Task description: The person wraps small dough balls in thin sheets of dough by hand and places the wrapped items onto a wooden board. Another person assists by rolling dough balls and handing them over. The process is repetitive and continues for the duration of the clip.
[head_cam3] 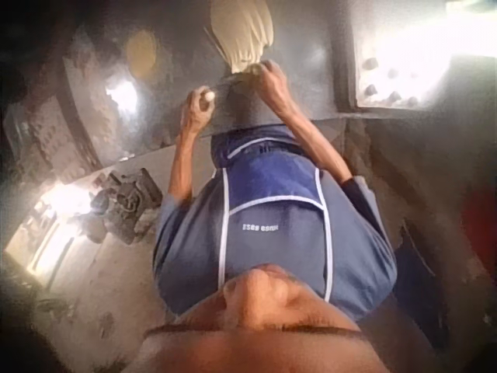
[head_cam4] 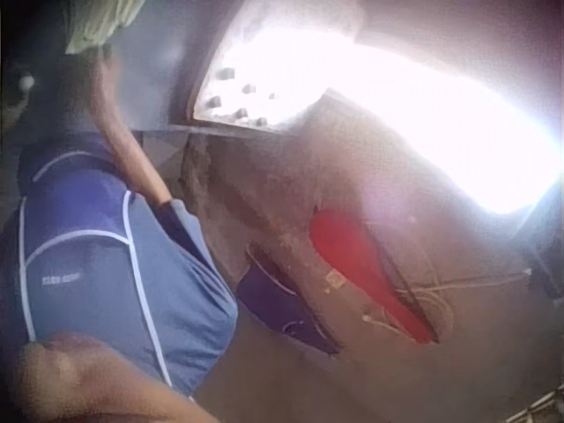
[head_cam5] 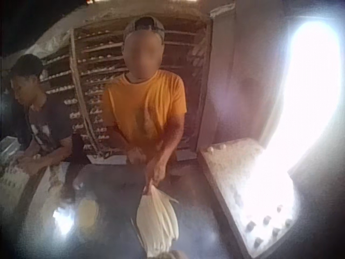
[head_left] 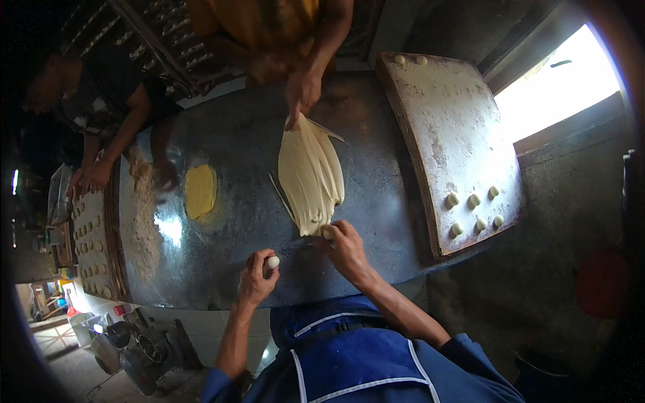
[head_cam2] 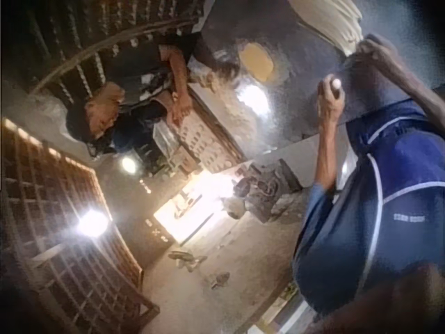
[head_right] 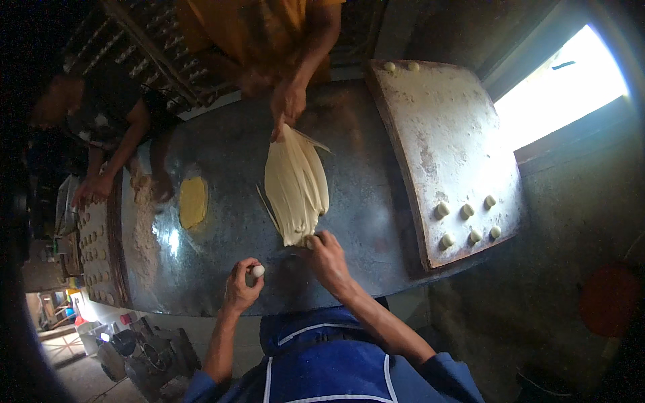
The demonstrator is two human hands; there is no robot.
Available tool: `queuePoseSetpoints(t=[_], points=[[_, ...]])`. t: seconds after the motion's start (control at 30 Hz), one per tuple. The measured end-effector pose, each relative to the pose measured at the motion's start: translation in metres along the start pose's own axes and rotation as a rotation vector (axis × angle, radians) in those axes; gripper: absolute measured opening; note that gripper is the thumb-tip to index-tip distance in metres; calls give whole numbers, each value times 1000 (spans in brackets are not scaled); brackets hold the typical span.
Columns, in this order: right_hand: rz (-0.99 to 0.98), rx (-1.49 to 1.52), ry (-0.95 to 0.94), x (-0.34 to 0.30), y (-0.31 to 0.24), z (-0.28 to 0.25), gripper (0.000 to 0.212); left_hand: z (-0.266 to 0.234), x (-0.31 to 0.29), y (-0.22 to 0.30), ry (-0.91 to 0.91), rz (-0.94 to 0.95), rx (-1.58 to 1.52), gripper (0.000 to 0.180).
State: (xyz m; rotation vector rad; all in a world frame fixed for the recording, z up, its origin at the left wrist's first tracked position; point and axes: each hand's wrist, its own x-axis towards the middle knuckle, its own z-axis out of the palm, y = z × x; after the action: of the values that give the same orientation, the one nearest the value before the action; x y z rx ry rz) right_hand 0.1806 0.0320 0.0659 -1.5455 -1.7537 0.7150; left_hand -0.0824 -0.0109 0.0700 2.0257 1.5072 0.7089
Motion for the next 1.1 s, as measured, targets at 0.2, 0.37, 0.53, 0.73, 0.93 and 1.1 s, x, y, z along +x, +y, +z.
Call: queuePoseSetpoints(t=[0.2, 0.37, 0.53, 0.73, 0.93, 1.1], points=[[-40, 345, -929, -20, -37, -56, 19, 3, 6, 27, 158, -16, -7, 42], [83, -57, -301, -90, 48, -82, 29, 19, -16, -3, 160, 8, 181, 34], [-97, -512, 76, 15, 66, -29, 40, 68, 51, -6, 394, -227, 97, 37], [159, 55, -469, -73, 122, -21, 33, 77, 4, -4, 267, 55, 101, 30], [-255, -366, 48, 6, 69, -2, 22, 88, 51, 2, 385, -209, 83, 23], [-69, -371, -411, -42, 130, -68, 25, 50, 11, -41, 287, -11, 130, 22]])
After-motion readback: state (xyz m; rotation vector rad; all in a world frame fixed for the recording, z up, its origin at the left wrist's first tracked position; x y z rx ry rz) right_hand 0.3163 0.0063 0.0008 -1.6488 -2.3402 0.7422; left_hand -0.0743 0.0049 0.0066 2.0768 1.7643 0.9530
